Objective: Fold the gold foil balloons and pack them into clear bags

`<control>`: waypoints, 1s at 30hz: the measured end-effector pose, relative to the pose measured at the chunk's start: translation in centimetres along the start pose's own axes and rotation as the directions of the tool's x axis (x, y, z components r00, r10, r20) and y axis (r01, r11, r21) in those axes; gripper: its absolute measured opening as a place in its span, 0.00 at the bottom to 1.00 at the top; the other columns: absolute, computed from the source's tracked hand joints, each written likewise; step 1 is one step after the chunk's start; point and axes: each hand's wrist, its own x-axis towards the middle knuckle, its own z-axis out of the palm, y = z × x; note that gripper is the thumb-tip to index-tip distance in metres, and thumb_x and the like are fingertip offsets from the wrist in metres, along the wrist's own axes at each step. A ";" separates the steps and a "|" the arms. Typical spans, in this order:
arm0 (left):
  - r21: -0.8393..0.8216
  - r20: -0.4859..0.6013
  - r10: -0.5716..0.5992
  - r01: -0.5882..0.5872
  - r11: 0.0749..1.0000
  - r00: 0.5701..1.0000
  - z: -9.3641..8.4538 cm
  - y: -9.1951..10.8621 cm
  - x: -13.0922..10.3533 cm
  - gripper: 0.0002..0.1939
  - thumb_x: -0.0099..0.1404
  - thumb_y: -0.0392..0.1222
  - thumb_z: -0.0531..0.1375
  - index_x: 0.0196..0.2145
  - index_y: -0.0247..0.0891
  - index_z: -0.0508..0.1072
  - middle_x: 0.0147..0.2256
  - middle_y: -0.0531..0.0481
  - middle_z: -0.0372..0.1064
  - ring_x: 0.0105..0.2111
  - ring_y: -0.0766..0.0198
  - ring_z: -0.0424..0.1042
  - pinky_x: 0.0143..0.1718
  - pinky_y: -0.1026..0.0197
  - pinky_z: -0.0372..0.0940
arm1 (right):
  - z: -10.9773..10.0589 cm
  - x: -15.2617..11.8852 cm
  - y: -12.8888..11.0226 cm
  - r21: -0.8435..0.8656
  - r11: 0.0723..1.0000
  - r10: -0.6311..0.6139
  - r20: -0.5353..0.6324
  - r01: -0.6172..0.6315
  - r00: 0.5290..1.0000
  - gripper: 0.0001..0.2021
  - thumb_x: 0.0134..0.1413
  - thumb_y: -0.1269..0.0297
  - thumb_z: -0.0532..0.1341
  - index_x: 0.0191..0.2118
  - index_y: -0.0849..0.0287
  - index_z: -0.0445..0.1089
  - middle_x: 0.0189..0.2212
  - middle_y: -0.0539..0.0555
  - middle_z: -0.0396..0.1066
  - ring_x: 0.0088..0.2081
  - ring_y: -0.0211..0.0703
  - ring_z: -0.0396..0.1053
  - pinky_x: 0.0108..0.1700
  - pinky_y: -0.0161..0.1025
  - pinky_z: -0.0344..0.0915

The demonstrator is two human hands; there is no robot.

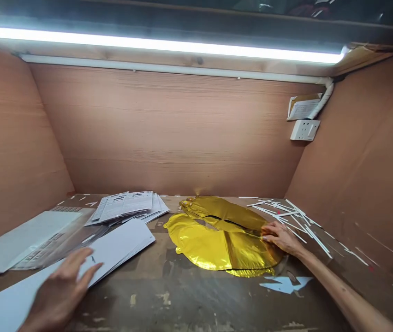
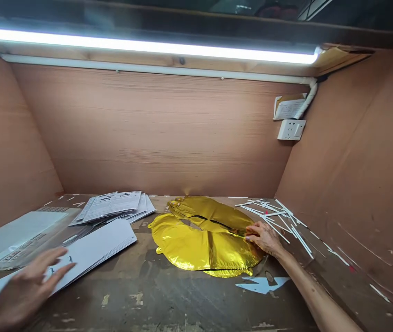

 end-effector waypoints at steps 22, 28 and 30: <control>-0.297 0.192 0.566 -0.502 0.812 0.802 16.7 28.4 5.9 0.13 0.55 0.43 0.52 0.28 0.34 0.74 0.20 0.56 0.64 0.25 0.63 0.66 0.25 0.68 0.56 | -25.1 4.2 -21.3 -0.617 0.569 -0.736 -0.088 0.544 0.671 0.12 0.50 0.69 0.51 0.24 0.66 0.70 0.24 0.53 0.68 0.35 0.38 0.58 0.42 0.43 0.50; -0.133 0.075 0.520 -0.508 0.851 0.851 9.1 23.9 9.8 0.12 0.57 0.40 0.51 0.30 0.36 0.74 0.24 0.50 0.69 0.26 0.64 0.65 0.27 0.66 0.55 | -29.4 0.0 -24.2 -0.749 0.549 -0.769 -0.278 0.372 0.575 0.32 0.54 0.57 0.32 0.30 0.70 0.70 0.25 0.49 0.68 0.37 0.39 0.61 0.35 0.45 0.51; -0.066 0.067 0.510 -0.507 0.860 0.857 7.1 21.9 10.1 0.11 0.57 0.39 0.51 0.30 0.37 0.74 0.25 0.49 0.70 0.27 0.62 0.65 0.29 0.65 0.55 | -29.2 -2.6 -24.0 -0.710 0.592 -0.768 -0.352 0.382 0.535 0.30 0.54 0.57 0.34 0.30 0.68 0.70 0.25 0.48 0.68 0.37 0.39 0.62 0.35 0.45 0.52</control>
